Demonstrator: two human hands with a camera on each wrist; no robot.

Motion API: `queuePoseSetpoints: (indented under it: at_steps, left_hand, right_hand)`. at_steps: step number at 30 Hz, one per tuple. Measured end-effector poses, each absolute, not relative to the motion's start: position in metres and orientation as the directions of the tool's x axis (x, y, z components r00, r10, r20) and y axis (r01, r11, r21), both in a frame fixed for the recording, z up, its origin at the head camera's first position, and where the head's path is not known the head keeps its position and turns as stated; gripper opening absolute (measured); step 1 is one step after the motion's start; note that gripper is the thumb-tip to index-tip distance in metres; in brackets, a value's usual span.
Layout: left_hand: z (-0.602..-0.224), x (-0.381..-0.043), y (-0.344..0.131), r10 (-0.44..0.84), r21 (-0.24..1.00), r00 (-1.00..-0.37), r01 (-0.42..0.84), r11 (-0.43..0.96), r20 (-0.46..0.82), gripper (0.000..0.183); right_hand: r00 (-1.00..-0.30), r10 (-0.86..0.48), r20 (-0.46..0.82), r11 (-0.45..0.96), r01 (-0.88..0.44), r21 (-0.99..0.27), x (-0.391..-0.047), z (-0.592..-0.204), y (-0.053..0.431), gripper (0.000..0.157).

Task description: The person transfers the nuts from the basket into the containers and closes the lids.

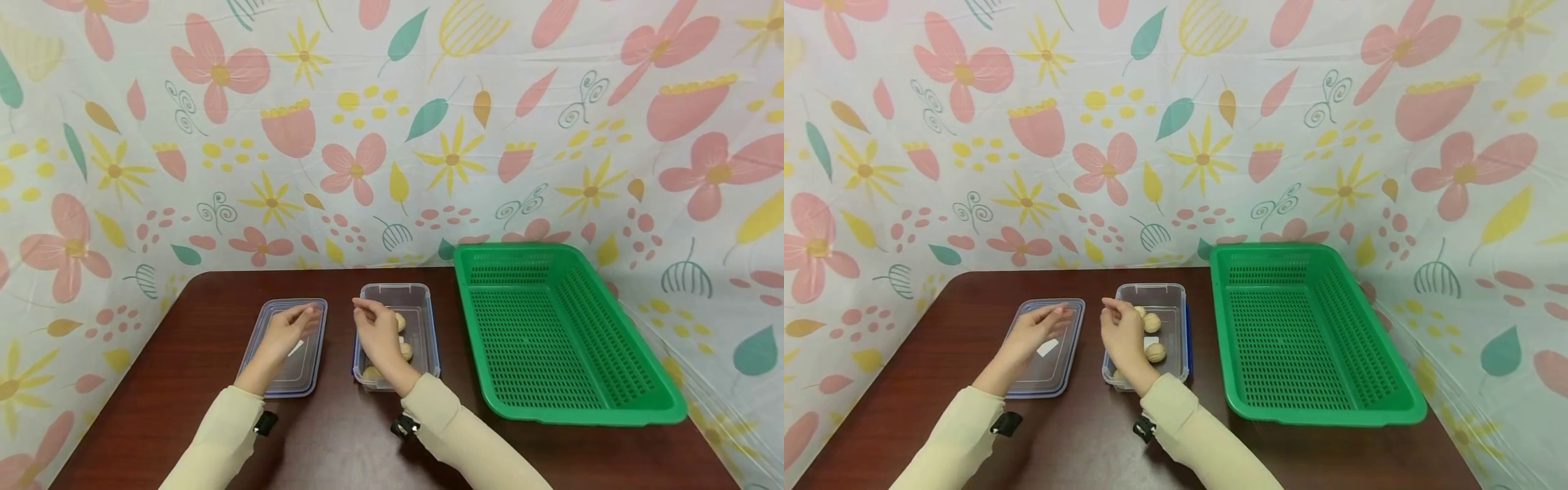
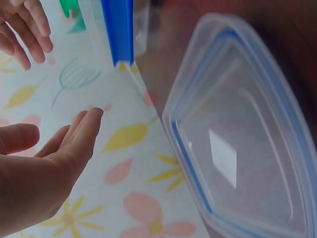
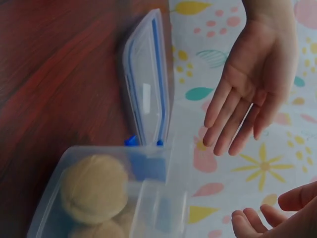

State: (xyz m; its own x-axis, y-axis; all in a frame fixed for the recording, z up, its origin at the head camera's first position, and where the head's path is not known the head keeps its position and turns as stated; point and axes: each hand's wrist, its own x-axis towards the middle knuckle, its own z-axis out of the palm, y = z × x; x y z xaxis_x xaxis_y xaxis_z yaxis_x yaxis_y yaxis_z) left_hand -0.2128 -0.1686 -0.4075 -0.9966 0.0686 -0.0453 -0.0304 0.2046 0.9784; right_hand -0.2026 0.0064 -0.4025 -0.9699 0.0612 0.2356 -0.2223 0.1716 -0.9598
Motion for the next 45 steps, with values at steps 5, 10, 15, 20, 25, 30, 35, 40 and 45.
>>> queuePoseSetpoints:
  at_steps: [5, 10, 15, 20, 25, 30, 35, 40, 45]
  left_hand:
    - [-0.402, -0.213, -0.186, -0.031, 0.923, -0.999, 0.026, 0.383, 0.041, 0.04]
    - [-0.404, -0.215, -0.203, -0.176, 0.855, -0.977, 0.013, 0.519, 0.122, 0.038]
    - [-0.412, -0.22, -0.221, -0.225, 0.859, -0.974, -0.098, 0.502, 0.021, 0.047]
    - [-0.421, -0.222, -0.234, -0.213, 0.859, -0.971, -0.195, 0.473, -0.103, 0.057]
    - [-0.431, -0.222, -0.24, -0.187, 0.858, -0.958, -0.281, 0.43, -0.22, 0.062]
    - [-0.44, -0.224, -0.245, -0.202, 0.853, -0.947, -0.315, 0.415, -0.251, 0.061]
    - [-0.444, -0.226, -0.246, -0.213, 0.849, -0.946, -0.314, 0.426, -0.243, 0.059]
    - [-0.445, -0.226, -0.246, -0.203, 0.853, -0.945, -0.32, 0.413, -0.256, 0.059]
    - [-0.444, -0.226, -0.246, -0.194, 0.852, -0.941, -0.334, 0.403, -0.277, 0.061]
  right_hand:
    - [-0.978, -0.019, 0.209, 0.145, -0.209, -0.967, -0.206, -0.401, -0.009, 0.029]
    - [-0.978, -0.071, 0.195, 0.142, -0.203, -0.969, -0.207, -0.406, -0.028, 0.039]
    - [-0.99, -0.101, 0.101, 0.223, -0.122, -0.967, -0.204, -0.414, -0.045, 0.051]
    - [-0.997, -0.072, 0.01, 0.263, -0.029, -0.964, -0.2, -0.427, -0.058, 0.061]
    - [-0.999, -0.021, -0.04, 0.274, 0.033, -0.961, -0.196, -0.445, -0.067, 0.066]
    - [-0.997, -0.013, -0.07, 0.284, 0.063, -0.957, -0.192, -0.458, -0.073, 0.07]
    - [-0.995, -0.057, -0.078, 0.287, 0.059, -0.956, -0.187, -0.463, -0.076, 0.071]
    - [-0.989, -0.116, -0.095, 0.284, 0.059, -0.957, -0.184, -0.465, -0.077, 0.071]
    - [-0.986, -0.133, -0.099, 0.287, 0.058, -0.956, -0.185, -0.466, -0.077, 0.071]
